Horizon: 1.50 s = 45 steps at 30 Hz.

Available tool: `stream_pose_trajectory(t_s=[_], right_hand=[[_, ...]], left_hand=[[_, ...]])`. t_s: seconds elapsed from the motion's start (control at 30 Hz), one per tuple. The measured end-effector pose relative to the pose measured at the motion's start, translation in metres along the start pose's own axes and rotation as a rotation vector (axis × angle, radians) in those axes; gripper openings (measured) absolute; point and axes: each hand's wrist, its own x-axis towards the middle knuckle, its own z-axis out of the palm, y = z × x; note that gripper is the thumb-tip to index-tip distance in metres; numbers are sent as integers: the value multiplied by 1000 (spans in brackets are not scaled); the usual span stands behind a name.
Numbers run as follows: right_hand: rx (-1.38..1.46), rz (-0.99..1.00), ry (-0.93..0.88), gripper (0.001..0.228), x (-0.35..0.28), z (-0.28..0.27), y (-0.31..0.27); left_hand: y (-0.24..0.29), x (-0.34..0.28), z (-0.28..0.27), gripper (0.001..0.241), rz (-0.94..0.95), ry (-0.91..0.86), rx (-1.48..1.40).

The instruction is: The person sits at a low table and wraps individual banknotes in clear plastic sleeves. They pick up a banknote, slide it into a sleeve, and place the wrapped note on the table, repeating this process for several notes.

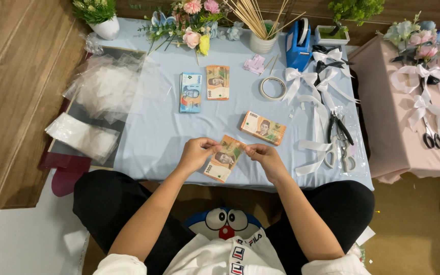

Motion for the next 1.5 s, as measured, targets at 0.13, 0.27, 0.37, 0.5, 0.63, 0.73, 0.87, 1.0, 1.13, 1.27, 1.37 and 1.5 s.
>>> stream_pose_trajectory(t_s=[0.13,0.27,0.37,0.5,0.63,0.73,0.87,1.0,1.13,1.27,1.37,1.5], right_hand=[[-505,-57,184,37,20,-39,16],[-644,-80,146,38,-5,-49,-24],[-875,-149,123,37,-20,-58,-43],[-1206,-130,-37,49,-23,-68,-37],[-1254,-94,-290,54,-31,-54,-34],[-1222,2,-400,63,-34,-54,-14],[-1288,-85,-387,68,-42,-57,-9],[-1299,-76,-451,70,-58,-60,-29],[-1358,-160,-443,72,-63,-66,-27],[-1335,-97,-439,73,-64,-69,-30],[-1355,-78,-446,75,-64,-69,-31],[-1327,-106,-430,73,-65,-71,-30]], left_hand=[[-14,26,-9,24,-59,155,-87],[-42,93,-16,24,-73,261,-84],[-51,146,-19,26,-37,321,13],[-37,204,-18,19,-73,412,162],[-58,275,-4,20,-76,490,262],[-33,286,-3,13,-138,470,223],[-23,297,6,31,-147,467,331],[-12,303,23,65,-231,430,577],[-26,326,33,87,-282,398,753],[10,319,32,109,-423,184,856],[34,311,29,113,-678,216,507],[30,315,31,110,-687,232,615]])
